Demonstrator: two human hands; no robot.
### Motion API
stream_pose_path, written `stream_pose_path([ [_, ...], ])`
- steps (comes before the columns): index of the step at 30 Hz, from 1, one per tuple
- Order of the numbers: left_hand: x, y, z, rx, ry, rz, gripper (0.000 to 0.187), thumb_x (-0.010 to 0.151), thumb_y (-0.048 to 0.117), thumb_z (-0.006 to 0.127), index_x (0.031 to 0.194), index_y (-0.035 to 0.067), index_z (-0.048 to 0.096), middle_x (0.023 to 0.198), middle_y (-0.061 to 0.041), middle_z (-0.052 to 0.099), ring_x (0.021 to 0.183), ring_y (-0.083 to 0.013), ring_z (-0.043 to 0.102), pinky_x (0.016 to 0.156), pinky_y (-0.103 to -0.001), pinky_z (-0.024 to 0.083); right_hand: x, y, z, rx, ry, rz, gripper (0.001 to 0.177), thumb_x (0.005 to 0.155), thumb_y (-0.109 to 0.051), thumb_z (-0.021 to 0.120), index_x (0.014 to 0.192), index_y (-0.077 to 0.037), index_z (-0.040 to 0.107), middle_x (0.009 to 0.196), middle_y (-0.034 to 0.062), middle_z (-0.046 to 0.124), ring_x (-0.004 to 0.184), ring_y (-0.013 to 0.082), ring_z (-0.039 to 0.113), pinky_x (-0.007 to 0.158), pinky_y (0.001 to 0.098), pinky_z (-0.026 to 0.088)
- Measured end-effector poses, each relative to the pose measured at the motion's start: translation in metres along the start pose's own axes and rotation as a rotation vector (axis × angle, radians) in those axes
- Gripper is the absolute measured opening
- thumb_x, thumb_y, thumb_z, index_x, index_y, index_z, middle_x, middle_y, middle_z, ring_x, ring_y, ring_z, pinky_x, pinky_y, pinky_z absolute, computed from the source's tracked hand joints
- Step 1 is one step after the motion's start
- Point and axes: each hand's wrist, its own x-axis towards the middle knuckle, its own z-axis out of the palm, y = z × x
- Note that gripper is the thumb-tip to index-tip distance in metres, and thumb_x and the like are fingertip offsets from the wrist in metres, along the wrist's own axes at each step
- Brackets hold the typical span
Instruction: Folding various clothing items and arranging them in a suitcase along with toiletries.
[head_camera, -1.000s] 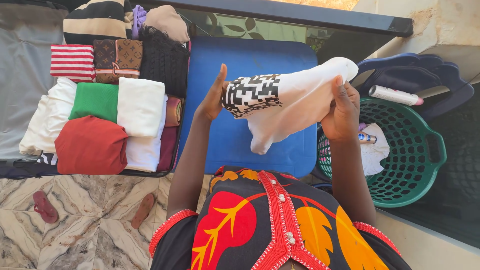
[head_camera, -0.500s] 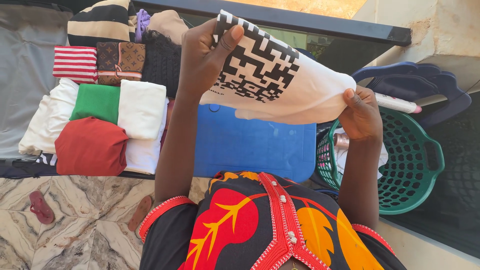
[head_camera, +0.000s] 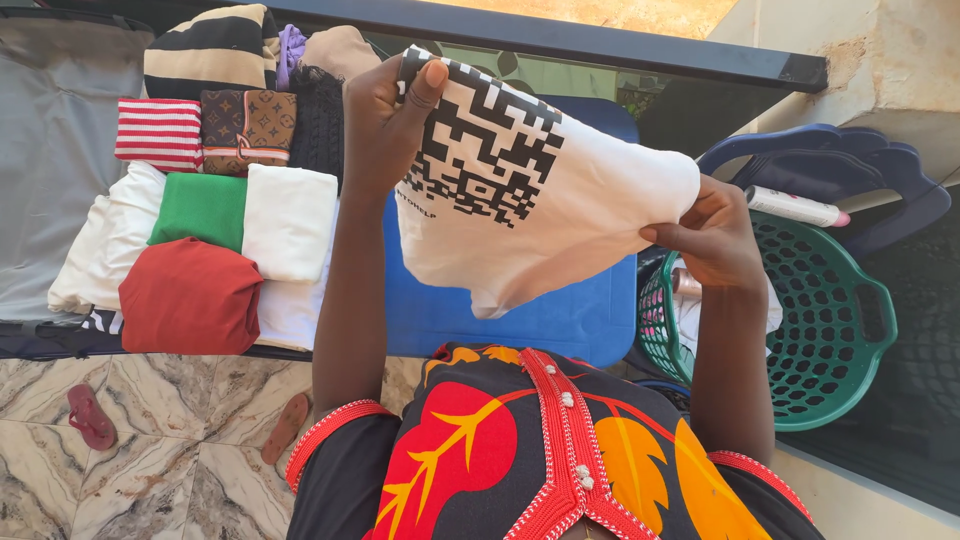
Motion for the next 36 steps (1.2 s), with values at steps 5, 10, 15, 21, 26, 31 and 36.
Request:
stream_pose_path([
  [5, -0.009, -0.007, 0.0, -0.293, -0.054, -0.063, 0.038, 0.105, 0.037, 0.072, 0.1, 0.0, 0.074, 0.084, 0.001, 0.07, 0.076, -0.0044, 0.062, 0.067, -0.021, 0.05, -0.004, -0.007, -0.022, -0.056, -0.01, 0.006, 0.046, 0.075, 0.017, 0.067, 0.12, 0.011, 0.067, 0.116, 0.0141, 0.072, 0.107, 0.0191, 0.07, 0.096, 0.0332, 0.055],
  [10, -0.012, 0.016, -0.012, -0.337, -0.098, -0.178, 0.034, 0.098, 0.033, 0.076, 0.102, 0.0, 0.075, 0.087, -0.002, 0.075, 0.076, -0.006, 0.068, 0.067, -0.022, 0.056, -0.006, -0.01, -0.036, -0.011, 0.074, 0.007, 0.041, 0.072, 0.018, 0.052, 0.11, 0.014, 0.069, 0.105, 0.015, 0.073, 0.097, 0.0186, 0.069, 0.098, 0.0314, 0.052],
  [15, -0.043, 0.033, -0.028, -0.272, -0.51, -0.192, 0.045, 0.086, 0.02, 0.085, 0.122, 0.0, 0.067, 0.112, -0.001, 0.07, 0.108, -0.0089, 0.06, 0.1, -0.031, 0.049, -0.023, -0.025, -0.023, 0.104, 0.19, -0.026, 0.052, 0.08, 0.017, 0.058, 0.131, 0.012, 0.055, 0.119, 0.0199, 0.069, 0.11, 0.0238, 0.069, 0.107, 0.0369, 0.054],
  [21, -0.059, -0.005, -0.008, 0.02, -0.262, -0.116, 0.026, 0.085, 0.016, 0.088, 0.107, 0.007, 0.077, 0.098, 0.0, 0.066, 0.098, -0.0168, 0.053, 0.091, -0.033, 0.047, -0.027, -0.028, 0.004, 0.053, 0.127, -0.158, 0.091, 0.078, 0.018, 0.067, 0.159, -0.002, 0.031, 0.134, 0.0179, 0.062, 0.125, 0.0242, 0.066, 0.107, 0.0394, 0.055],
  [26, -0.054, 0.005, -0.006, 0.008, -0.157, 0.02, 0.023, 0.083, 0.013, 0.088, 0.103, 0.008, 0.078, 0.128, -0.004, 0.055, 0.121, -0.022, 0.053, 0.103, -0.036, 0.046, -0.039, -0.002, -0.031, -0.006, 0.051, -0.185, 0.068, 0.088, 0.017, 0.07, 0.152, 0.003, 0.052, 0.119, 0.0145, 0.068, 0.112, 0.019, 0.068, 0.101, 0.0356, 0.056],
  [31, -0.055, 0.006, -0.012, -0.117, -0.191, 0.067, 0.021, 0.084, 0.008, 0.083, 0.105, 0.01, 0.077, 0.145, -0.008, 0.055, 0.14, -0.0246, 0.052, 0.115, -0.042, 0.046, -0.036, -0.033, -0.013, -0.39, 0.076, -0.202, 0.046, 0.084, 0.013, 0.077, 0.128, 0.003, 0.068, 0.108, 0.0084, 0.069, 0.102, 0.011, 0.067, 0.092, 0.0261, 0.053],
  [36, -0.062, 0.005, -0.011, -0.144, -0.243, -0.077, 0.019, 0.085, -0.002, 0.078, 0.102, 0.008, 0.078, 0.117, -0.008, 0.075, 0.109, -0.0169, 0.07, 0.089, -0.034, 0.061, -0.02, -0.074, 0.032, -0.864, 0.216, -0.3, 0.044, 0.066, 0.012, 0.078, 0.109, 0.005, 0.071, 0.112, 0.0123, 0.055, 0.106, 0.0162, 0.058, 0.094, 0.031, 0.05],
])
